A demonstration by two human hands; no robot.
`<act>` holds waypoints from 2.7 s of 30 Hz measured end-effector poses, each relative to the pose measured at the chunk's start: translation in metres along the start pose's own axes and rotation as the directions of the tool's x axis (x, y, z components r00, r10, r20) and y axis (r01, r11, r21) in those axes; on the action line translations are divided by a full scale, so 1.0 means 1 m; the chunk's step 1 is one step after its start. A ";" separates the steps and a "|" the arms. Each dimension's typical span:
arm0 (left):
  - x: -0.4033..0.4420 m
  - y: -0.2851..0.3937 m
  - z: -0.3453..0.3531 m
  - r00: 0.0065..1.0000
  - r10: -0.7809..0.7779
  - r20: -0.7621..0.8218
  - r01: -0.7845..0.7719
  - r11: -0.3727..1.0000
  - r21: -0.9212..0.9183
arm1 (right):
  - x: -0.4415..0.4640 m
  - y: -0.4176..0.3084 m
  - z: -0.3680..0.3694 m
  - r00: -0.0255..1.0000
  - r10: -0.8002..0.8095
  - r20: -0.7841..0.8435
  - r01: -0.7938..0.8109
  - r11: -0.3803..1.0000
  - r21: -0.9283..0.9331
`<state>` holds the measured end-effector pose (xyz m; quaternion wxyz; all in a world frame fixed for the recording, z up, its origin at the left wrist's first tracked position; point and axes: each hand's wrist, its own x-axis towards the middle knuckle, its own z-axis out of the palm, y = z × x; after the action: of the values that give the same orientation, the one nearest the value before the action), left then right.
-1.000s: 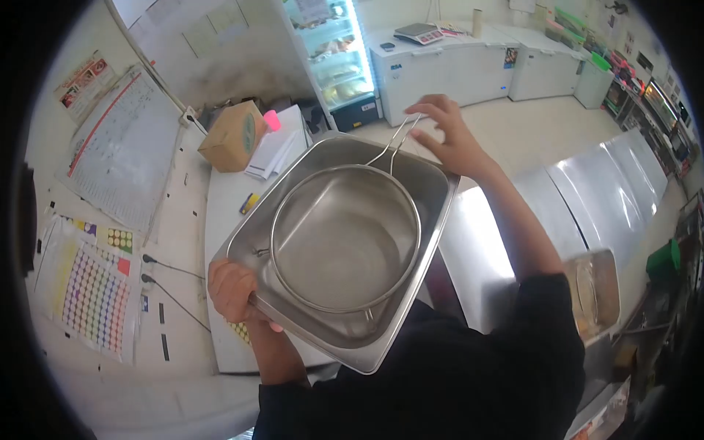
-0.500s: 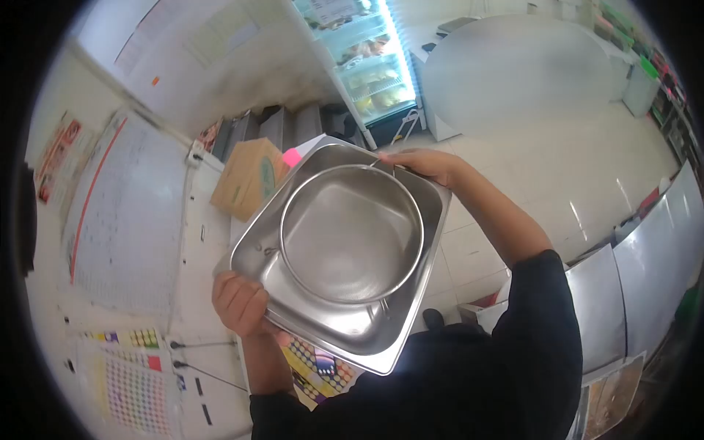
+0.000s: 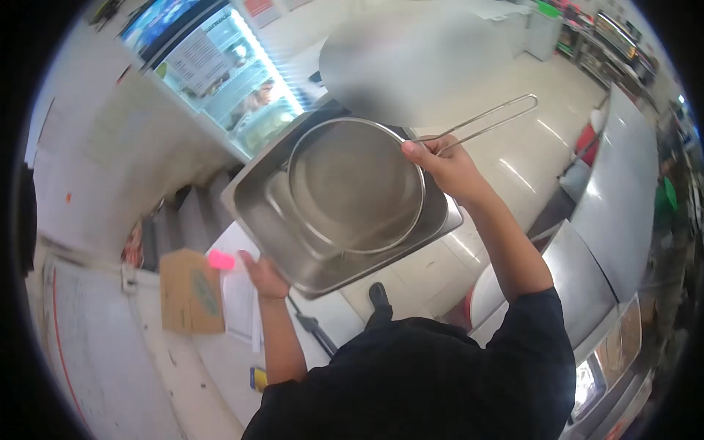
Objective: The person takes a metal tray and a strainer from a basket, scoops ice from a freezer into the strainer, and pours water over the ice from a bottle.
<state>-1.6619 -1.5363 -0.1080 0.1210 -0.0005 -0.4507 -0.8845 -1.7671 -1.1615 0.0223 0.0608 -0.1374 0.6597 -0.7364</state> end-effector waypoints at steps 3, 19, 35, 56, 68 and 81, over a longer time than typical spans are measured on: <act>0.089 -0.063 -0.007 0.920 -0.339 0.196 0.334 0.941 0.057 | 0.023 0.016 -0.040 0.988 -0.034 -0.147 0.010 0.987 -0.161; 0.403 -0.270 0.169 0.425 -0.783 0.455 0.750 0.586 0.308 | 0.087 0.098 -0.195 0.633 0.101 -0.768 -0.209 0.977 -0.043; 0.719 -0.527 0.400 0.759 -0.588 0.279 0.399 0.759 0.514 | 0.385 0.012 -0.549 0.288 -0.406 -0.867 0.871 0.487 0.062; 1.091 -1.114 0.745 0.338 -0.931 -0.139 0.761 0.184 0.622 | 0.431 -0.069 -1.015 -0.509 -0.511 -0.692 0.861 -0.307 -0.406; 1.182 -1.352 1.050 0.547 -0.836 -0.036 0.628 0.382 0.678 | 0.535 -0.088 -1.482 -0.343 -0.625 -0.701 0.912 -0.402 -0.088; 1.308 -1.661 1.454 0.268 -0.954 0.135 0.723 0.292 0.626 | 0.739 -0.145 -1.886 0.061 -0.986 -0.154 0.530 0.163 -0.832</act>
<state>-3.4447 0.2816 -0.4252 -0.5078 0.0510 -0.5765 -0.6381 -2.9928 0.4570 0.0823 -0.6712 -0.2093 0.6041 -0.3751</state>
